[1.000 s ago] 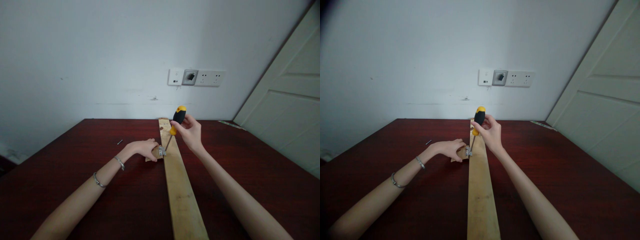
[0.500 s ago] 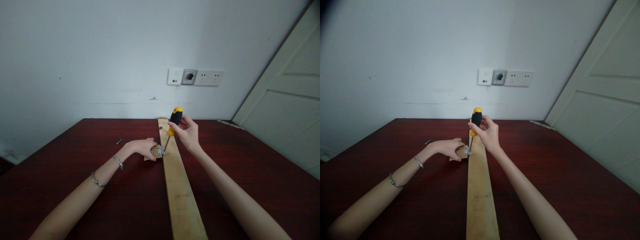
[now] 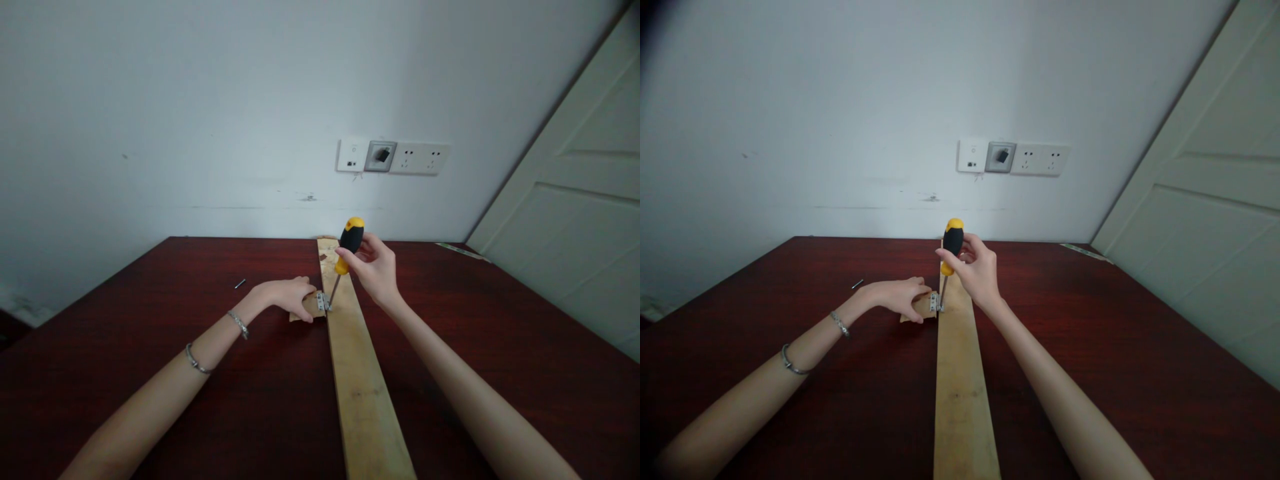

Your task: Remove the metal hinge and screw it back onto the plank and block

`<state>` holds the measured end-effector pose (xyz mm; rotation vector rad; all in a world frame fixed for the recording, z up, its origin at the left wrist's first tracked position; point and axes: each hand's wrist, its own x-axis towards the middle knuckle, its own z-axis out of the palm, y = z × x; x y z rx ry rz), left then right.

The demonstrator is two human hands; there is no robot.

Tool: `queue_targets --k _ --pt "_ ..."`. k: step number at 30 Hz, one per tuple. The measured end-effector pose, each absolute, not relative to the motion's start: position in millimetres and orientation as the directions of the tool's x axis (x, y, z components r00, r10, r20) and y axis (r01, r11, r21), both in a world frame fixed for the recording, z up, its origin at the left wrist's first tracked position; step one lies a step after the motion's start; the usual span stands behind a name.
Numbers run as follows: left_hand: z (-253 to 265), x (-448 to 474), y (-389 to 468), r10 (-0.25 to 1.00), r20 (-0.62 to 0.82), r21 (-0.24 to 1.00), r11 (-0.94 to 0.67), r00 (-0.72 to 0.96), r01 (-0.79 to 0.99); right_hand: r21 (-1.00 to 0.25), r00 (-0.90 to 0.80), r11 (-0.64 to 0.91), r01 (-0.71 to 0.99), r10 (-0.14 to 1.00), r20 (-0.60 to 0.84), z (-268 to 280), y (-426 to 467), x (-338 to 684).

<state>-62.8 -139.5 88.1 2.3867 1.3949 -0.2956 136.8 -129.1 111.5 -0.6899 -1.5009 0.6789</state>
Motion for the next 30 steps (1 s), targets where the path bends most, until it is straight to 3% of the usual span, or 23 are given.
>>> queue_targets --k 13,30 --pt "89.3 -62.8 -140.1 0.799 -0.368 0.208 -0.427 0.475 0.88 -0.773 -0.048 0.634 -0.017 0.772 0.634 107.2 -127.0 136.7" --pt "92.0 -62.1 -141.3 0.797 -0.373 0.191 -0.436 0.476 0.88 -0.714 -0.171 0.693 0.102 0.719 0.674 108.3 -133.4 135.0"
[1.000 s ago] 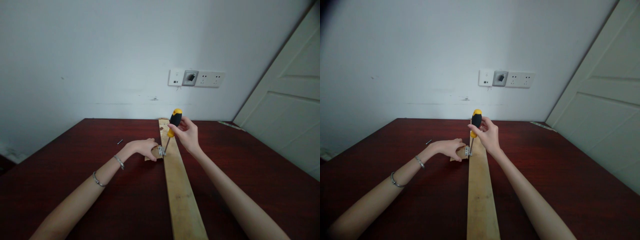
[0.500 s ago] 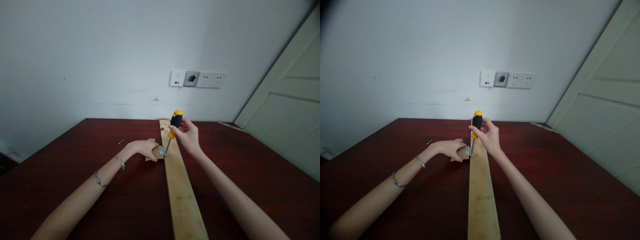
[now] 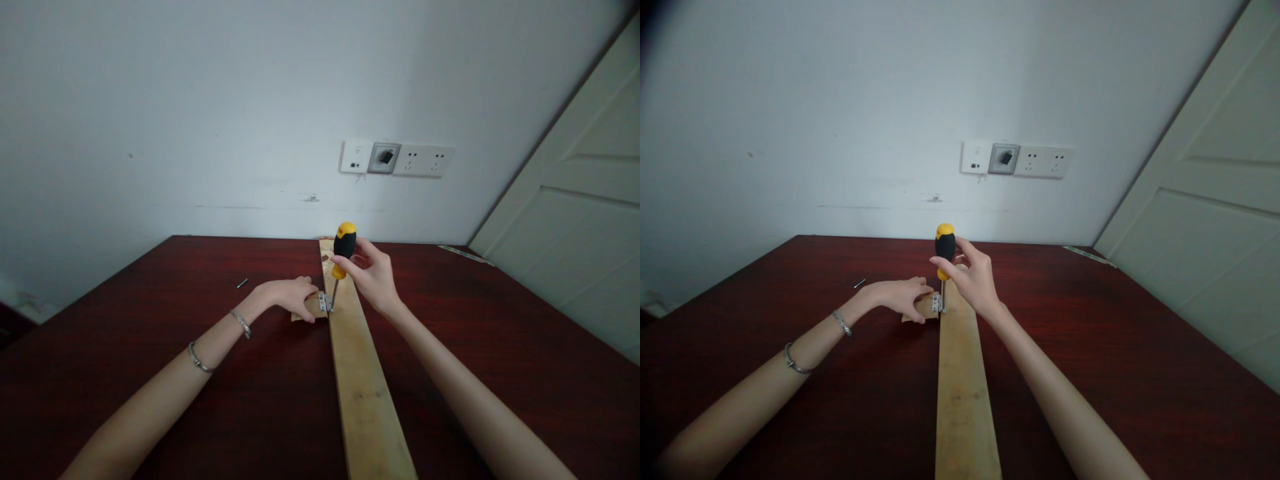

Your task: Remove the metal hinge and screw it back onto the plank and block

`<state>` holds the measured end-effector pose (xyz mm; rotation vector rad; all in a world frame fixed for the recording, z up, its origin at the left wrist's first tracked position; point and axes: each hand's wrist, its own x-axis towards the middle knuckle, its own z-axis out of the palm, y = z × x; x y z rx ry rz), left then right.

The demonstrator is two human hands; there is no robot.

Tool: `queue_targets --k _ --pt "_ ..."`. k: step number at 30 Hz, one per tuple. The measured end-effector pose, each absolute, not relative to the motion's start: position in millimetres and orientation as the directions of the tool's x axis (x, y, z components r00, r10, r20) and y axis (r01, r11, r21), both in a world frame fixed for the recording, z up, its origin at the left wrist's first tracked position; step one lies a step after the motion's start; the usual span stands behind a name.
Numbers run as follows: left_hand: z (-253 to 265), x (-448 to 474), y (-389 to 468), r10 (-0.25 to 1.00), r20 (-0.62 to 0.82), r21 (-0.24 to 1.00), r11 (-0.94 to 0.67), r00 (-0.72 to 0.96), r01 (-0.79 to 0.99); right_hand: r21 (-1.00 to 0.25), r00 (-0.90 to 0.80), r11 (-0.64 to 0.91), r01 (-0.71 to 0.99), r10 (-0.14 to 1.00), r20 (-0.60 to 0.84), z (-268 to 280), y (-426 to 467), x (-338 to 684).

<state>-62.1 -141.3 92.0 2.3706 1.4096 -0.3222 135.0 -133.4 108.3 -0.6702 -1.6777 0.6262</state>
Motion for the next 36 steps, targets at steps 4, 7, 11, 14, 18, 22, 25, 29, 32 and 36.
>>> queue_targets --k 4,7,11,14,18,22,25,29,32,36 --pt "91.5 -62.5 -141.0 0.797 -0.369 0.194 -0.436 0.477 0.879 -0.701 -0.218 0.702 0.124 0.709 0.671 111.7 -136.2 135.9" --pt "91.6 -62.5 -140.9 0.799 -0.373 0.193 -0.43 0.471 0.882 -0.705 -0.23 0.7 0.109 0.708 0.668 113.1 -137.5 135.4" --pt "92.0 -62.5 -141.1 0.802 -0.372 0.197 -0.424 0.467 0.884 -0.755 -0.209 0.655 0.045 0.745 0.634 111.6 -137.0 132.6" --pt "92.4 -62.3 -141.2 0.798 -0.372 0.204 -0.427 0.474 0.881 -0.791 -0.156 0.612 -0.005 0.78 0.606 109.9 -136.3 129.6" --pt "93.6 -61.6 -141.6 0.796 -0.375 0.197 -0.433 0.475 0.88 -0.806 -0.087 0.59 -0.034 0.802 0.591 110.9 -136.3 126.8" --pt "95.3 -61.0 -142.4 0.792 -0.377 0.19 -0.442 0.481 0.877 -0.804 -0.112 0.594 -0.032 0.797 0.593 113.9 -135.6 129.1" --pt "95.9 -61.0 -142.9 0.794 -0.378 0.184 -0.44 0.476 0.879 -0.797 -0.146 0.604 -0.002 0.788 0.598 115.5 -133.5 133.5" --pt "95.4 -61.4 -142.2 0.793 -0.373 0.179 -0.447 0.481 0.876 -0.788 -0.16 0.615 0.03 0.781 0.603 115.5 -129.3 138.0" --pt "94.2 -62.1 -141.2 0.79 -0.374 0.18 -0.452 0.486 0.874 -0.771 -0.163 0.637 -0.003 0.76 0.629 115.1 -126.8 139.8" --pt "93.0 -62.7 -140.6 0.793 -0.382 0.177 -0.442 0.475 0.88 -0.738 -0.214 0.675 0.027 0.725 0.655 116.7 -126.7 143.5"
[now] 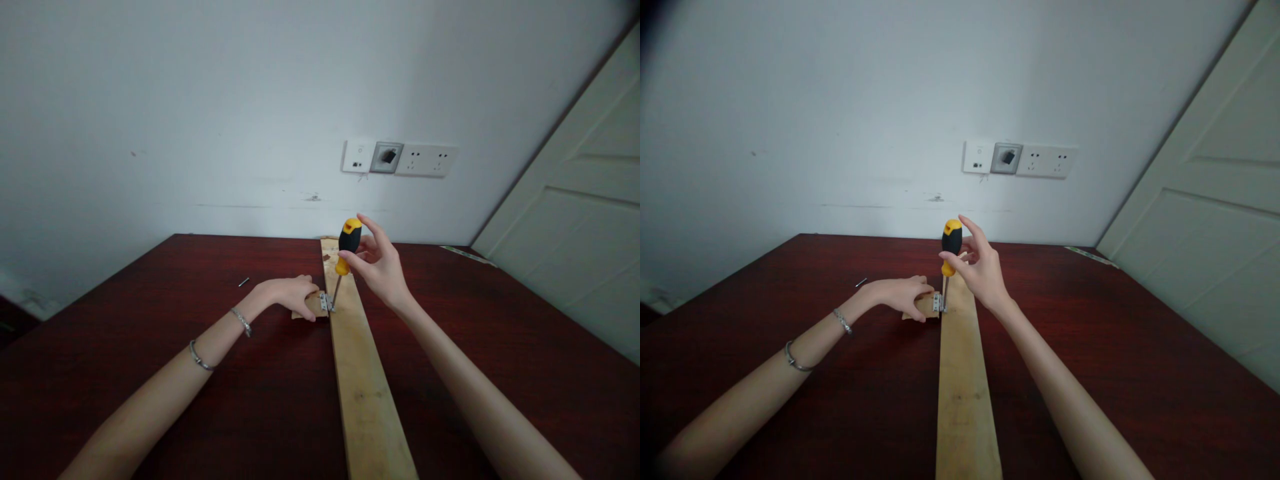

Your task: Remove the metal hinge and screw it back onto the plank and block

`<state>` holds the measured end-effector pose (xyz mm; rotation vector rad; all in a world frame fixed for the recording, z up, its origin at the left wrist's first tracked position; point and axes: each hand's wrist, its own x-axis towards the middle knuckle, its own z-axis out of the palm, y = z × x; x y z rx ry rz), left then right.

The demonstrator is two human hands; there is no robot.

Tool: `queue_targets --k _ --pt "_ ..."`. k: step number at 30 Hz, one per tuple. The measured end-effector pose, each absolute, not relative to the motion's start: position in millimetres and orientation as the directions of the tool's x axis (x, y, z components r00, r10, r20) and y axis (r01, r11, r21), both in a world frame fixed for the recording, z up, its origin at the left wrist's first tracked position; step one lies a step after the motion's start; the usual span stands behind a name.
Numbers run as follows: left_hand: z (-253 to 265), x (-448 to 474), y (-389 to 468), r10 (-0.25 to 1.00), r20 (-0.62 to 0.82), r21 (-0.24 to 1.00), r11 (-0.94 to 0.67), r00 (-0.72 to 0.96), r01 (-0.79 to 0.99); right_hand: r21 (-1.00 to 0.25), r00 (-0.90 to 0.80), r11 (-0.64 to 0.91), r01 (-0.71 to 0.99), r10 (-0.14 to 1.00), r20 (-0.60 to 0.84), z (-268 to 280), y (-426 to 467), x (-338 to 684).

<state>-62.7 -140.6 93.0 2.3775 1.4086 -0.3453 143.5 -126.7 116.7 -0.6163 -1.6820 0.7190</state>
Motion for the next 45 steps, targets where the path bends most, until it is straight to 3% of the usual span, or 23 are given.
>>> queue_targets --k 8,31,36,45 --pt "95.7 -62.0 -142.2 0.793 -0.381 0.172 -0.444 0.475 0.88 -0.711 -0.295 0.703 0.02 0.684 0.667 119.8 -129.8 147.2" --pt "97.3 -62.3 -142.6 0.792 -0.395 0.18 -0.43 0.465 0.885 -0.686 -0.112 0.727 -0.027 0.68 0.725 111.4 -138.7 131.2" --pt "95.4 -62.2 -141.6 0.795 -0.378 0.182 -0.439 0.475 0.88 -0.703 -0.166 0.706 -0.085 0.685 0.709 112.2 -140.6 132.4" --pt "94.9 -62.3 -141.4 0.796 -0.389 0.184 -0.427 0.465 0.885 -0.695 -0.296 0.719 -0.021 0.659 0.691 112.0 -139.5 133.1"
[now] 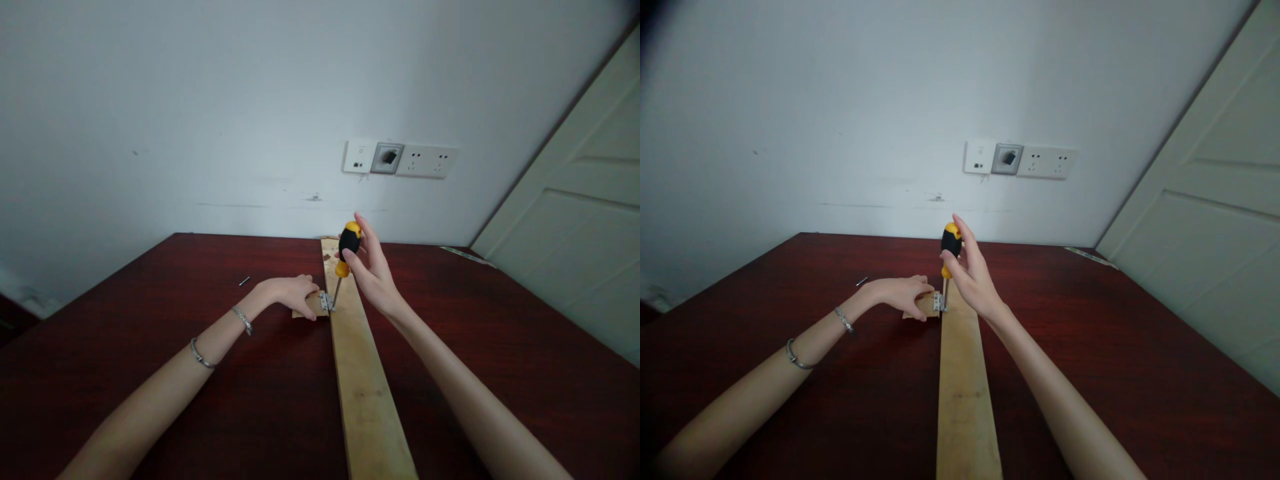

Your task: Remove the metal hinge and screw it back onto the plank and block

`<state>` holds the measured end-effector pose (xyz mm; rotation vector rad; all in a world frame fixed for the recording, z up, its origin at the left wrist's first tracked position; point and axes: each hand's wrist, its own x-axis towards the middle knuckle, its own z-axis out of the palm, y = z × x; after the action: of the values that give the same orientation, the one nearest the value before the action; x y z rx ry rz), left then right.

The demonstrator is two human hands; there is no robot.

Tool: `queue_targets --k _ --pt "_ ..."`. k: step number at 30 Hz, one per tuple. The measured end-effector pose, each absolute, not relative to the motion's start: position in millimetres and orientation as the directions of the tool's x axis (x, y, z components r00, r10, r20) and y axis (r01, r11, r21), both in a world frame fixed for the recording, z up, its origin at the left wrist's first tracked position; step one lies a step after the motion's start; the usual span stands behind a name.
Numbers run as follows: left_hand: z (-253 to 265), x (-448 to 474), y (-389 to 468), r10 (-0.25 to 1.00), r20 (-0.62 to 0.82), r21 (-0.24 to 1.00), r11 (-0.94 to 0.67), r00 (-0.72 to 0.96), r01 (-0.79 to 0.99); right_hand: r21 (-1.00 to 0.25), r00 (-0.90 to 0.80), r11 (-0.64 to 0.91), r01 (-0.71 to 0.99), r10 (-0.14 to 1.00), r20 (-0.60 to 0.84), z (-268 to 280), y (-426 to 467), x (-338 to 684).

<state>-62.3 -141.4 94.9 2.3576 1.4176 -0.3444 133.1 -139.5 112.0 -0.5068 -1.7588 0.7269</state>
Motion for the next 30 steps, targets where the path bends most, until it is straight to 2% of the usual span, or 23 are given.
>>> queue_targets --k 4,7,13,21,26,30 --pt "95.8 -62.2 -142.1 0.796 -0.383 0.185 -0.432 0.47 0.883 -0.654 -0.228 0.756 0.033 0.643 0.731 109.7 -133.9 133.6" --pt "96.4 -61.9 -142.7 0.796 -0.389 0.186 -0.426 0.464 0.885 -0.656 -0.2 0.755 0.013 0.645 0.738 111.1 -131.8 135.3" --pt "96.3 -61.7 -142.2 0.793 -0.402 0.188 -0.419 0.459 0.888 -0.74 -0.258 0.671 -0.05 0.707 0.658 117.4 -136.4 139.1" --pt "94.9 -61.6 -141.5 0.794 -0.384 0.169 -0.441 0.471 0.882 -0.682 -0.345 0.73 -0.054 0.627 0.699 122.2 -138.4 142.1" --pt "96.9 -60.1 -142.8 0.793 -0.378 0.165 -0.45 0.477 0.878 -0.66 -0.258 0.749 0.065 0.651 0.714 130.8 -136.1 141.2" --pt "96.3 -60.4 -142.5 0.796 -0.372 0.166 -0.45 0.478 0.878 -0.539 -0.187 0.816 0.208 0.574 0.797 144.2 -133.2 139.3"
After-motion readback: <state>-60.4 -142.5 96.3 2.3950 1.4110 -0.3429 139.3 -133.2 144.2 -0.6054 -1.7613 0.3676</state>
